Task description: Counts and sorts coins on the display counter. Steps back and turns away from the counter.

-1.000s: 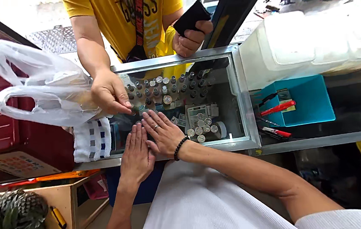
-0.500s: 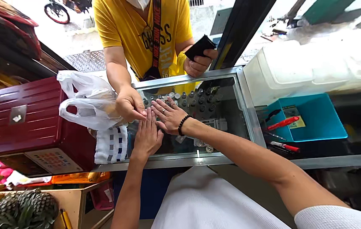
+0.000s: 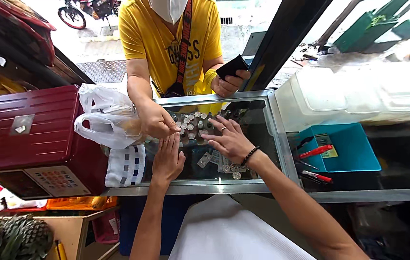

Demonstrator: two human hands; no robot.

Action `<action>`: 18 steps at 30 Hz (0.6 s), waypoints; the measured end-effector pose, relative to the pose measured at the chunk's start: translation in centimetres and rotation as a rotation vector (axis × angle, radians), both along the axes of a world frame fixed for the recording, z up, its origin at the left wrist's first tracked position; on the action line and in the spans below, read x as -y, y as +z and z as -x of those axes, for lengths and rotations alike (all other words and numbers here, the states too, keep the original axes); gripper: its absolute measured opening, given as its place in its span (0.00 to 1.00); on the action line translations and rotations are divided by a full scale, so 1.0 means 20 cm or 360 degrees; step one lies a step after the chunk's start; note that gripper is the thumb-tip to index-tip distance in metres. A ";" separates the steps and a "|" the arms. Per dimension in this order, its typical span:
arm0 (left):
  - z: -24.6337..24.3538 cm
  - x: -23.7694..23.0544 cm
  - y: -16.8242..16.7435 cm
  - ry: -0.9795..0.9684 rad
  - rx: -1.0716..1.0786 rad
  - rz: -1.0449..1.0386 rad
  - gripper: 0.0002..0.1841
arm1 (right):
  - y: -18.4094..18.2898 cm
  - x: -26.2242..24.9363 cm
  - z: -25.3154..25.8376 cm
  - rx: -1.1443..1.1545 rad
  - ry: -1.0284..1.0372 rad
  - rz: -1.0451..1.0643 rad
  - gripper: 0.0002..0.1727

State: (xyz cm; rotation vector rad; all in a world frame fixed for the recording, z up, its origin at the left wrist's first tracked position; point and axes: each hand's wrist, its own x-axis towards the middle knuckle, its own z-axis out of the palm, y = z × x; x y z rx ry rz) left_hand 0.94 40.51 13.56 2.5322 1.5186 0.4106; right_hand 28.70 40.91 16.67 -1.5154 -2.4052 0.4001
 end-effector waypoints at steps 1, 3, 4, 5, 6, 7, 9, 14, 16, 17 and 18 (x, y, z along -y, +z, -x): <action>0.01 0.01 0.00 -0.0018 0.0034 -0.0013 0.33 | -0.03 0.03 0.00 0.0022 -0.0023 0.0015 0.30; 0.02 0.04 0.01 -0.0068 0.0110 -0.0032 0.32 | -0.05 0.09 -0.01 -0.0020 -0.0086 0.0024 0.31; 0.01 0.08 0.02 -0.0094 0.0154 -0.0016 0.32 | -0.05 0.11 -0.03 -0.0050 -0.0117 0.0021 0.31; 0.01 0.12 0.03 -0.0115 0.0187 0.0000 0.32 | -0.05 0.13 -0.05 -0.0081 -0.0153 0.0022 0.31; -0.01 0.18 0.04 -0.0134 0.0218 0.0025 0.32 | -0.05 0.15 -0.08 -0.0108 -0.0198 0.0026 0.31; -0.04 0.24 0.04 -0.0151 0.0249 0.0062 0.32 | -0.05 0.18 -0.11 -0.0135 -0.0253 0.0027 0.30; -0.11 0.36 0.04 -0.0201 0.0330 0.0131 0.32 | -0.05 0.23 -0.18 -0.0159 -0.0384 0.0038 0.30; -0.19 0.48 0.02 -0.0256 0.0314 0.0129 0.32 | -0.03 0.37 -0.31 -0.0286 -0.0698 0.0062 0.31; -0.20 0.49 0.01 -0.0242 0.0317 0.0119 0.32 | -0.03 0.44 -0.33 -0.0287 -0.0776 0.0018 0.31; -0.20 0.49 0.00 -0.0231 0.0317 0.0111 0.32 | -0.04 0.48 -0.34 -0.0284 -0.0810 -0.0013 0.31; -0.20 0.48 0.00 -0.0221 0.0314 0.0098 0.32 | -0.05 0.52 -0.34 -0.0294 -0.0839 -0.0049 0.31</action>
